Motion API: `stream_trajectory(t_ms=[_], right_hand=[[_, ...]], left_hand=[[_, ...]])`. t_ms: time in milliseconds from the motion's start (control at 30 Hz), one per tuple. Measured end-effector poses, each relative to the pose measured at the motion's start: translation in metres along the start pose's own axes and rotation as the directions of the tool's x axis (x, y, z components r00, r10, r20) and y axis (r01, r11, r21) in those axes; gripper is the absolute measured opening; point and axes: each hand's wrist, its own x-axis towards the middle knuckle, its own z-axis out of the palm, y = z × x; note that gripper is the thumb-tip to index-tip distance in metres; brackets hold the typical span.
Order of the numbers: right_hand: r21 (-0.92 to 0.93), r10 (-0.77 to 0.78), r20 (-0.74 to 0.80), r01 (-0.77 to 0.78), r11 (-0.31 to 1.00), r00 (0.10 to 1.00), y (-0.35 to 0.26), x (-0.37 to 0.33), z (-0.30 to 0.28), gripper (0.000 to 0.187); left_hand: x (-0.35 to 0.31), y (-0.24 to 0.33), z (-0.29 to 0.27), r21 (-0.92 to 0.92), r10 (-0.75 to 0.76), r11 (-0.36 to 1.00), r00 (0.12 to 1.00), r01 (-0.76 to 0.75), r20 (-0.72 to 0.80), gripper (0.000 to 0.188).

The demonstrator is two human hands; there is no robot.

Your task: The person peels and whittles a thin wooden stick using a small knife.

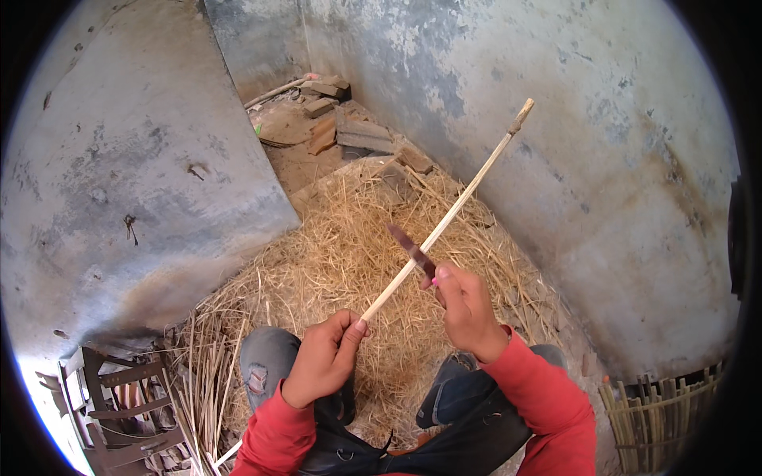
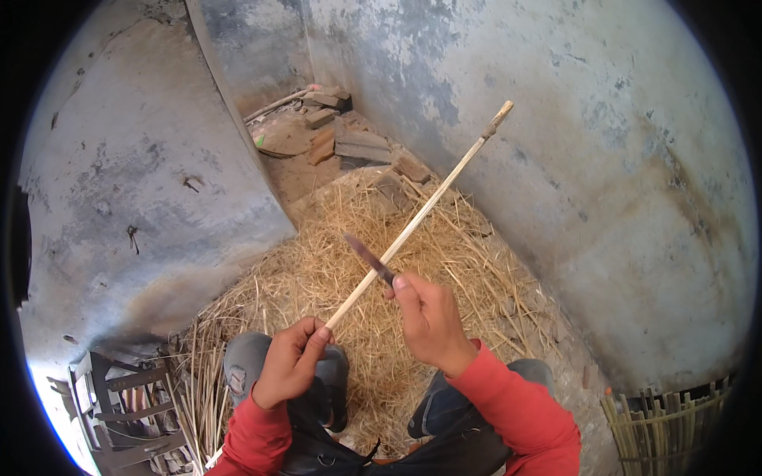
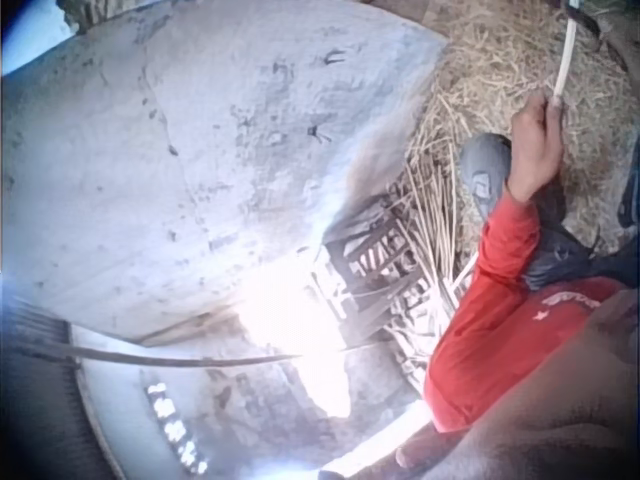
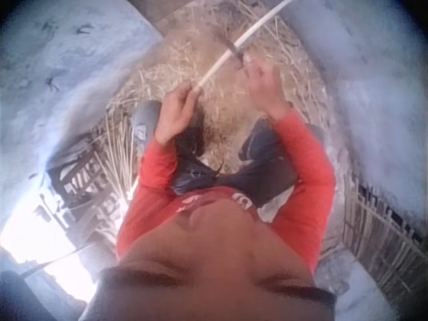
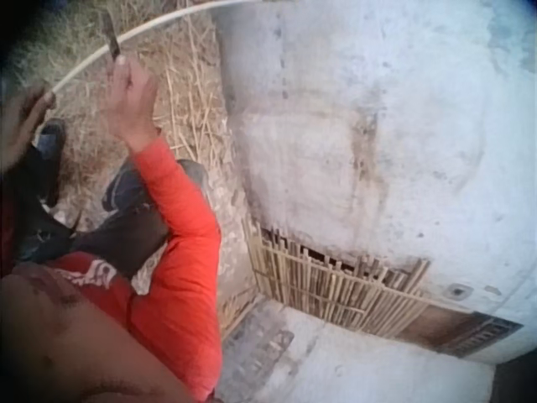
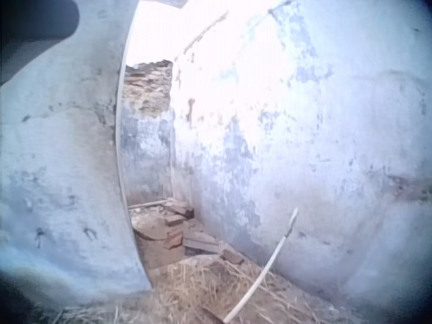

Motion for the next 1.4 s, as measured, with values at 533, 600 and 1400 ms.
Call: stream_trajectory(t_ms=[533,600,1400], right_hand=[[-0.28,-0.239,0.071,0.249,0.927,0.968,0.006,-0.006,0.021,0.041],[-0.246,-0.212,0.065,0.221,0.944,0.975,0.002,-0.002,0.013,0.04],[-0.318,-0.156,0.036,0.159,0.934,0.987,0.009,0.009,-0.037,0.04]], left_hand=[[0.003,-0.001,-0.022,-0.589,-0.183,0.708,0.907,0.39,0.38,0.028],[0.002,-0.001,-0.025,-0.586,-0.18,0.714,0.909,0.384,0.376,0.029],[-0.005,-0.004,-0.015,-0.392,-0.168,0.866,0.918,0.312,0.358,0.03]])
